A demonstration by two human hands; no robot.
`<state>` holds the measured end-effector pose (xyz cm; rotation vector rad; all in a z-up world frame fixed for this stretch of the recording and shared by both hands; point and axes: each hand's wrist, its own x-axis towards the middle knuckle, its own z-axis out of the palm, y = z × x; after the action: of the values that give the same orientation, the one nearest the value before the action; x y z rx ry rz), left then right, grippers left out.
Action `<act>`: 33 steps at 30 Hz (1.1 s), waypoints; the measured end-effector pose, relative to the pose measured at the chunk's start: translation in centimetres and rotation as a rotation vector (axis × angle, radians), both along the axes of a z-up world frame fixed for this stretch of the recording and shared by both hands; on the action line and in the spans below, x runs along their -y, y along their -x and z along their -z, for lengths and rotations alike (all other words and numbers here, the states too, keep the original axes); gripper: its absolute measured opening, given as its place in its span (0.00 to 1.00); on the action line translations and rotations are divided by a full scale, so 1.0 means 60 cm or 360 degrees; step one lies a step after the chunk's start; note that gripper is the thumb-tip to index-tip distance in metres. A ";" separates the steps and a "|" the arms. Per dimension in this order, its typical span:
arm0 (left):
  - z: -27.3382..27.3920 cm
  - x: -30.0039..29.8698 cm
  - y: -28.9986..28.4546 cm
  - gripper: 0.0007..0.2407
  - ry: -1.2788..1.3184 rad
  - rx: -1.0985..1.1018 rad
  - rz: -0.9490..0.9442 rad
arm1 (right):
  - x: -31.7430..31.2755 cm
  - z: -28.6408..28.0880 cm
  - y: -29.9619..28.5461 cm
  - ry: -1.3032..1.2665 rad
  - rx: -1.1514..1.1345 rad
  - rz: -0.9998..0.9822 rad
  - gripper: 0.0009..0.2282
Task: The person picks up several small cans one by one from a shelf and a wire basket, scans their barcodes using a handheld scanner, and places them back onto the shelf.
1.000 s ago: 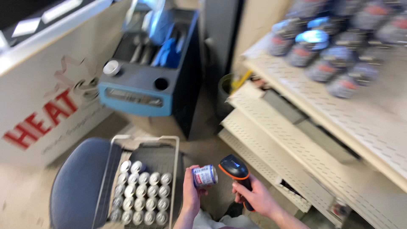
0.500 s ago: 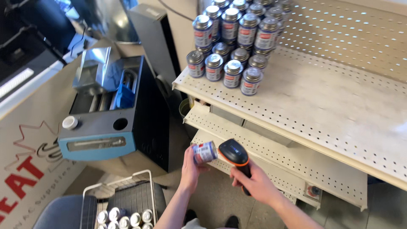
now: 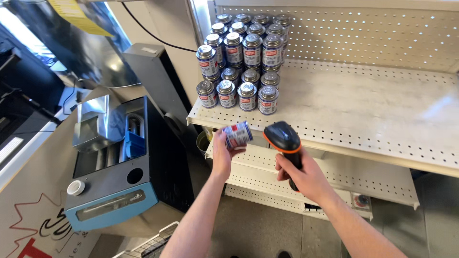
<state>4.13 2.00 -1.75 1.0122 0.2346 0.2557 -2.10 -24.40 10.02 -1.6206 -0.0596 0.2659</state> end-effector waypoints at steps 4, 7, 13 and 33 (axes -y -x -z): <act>-0.030 -0.019 -0.041 0.24 -0.0159 0.0068 0.0026 | -0.016 0.015 -0.008 -0.0027 0.0134 0.0021 0.09; -0.041 -0.016 -0.070 0.23 -0.0136 0.0170 -0.0005 | -0.038 -0.003 0.003 -0.0039 0.0210 0.0045 0.07; -0.060 -0.034 -0.112 0.21 -0.0249 0.0372 0.0111 | -0.064 -0.026 0.013 0.0030 0.0235 0.0081 0.06; -0.002 0.007 -0.179 0.22 -0.0282 0.0557 0.0020 | -0.034 -0.055 -0.003 0.0275 0.0244 0.0153 0.10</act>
<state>14.86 1.57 -1.61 1.1245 -0.1146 0.4422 -1.90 -22.36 13.31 -1.8083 -0.0769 0.0737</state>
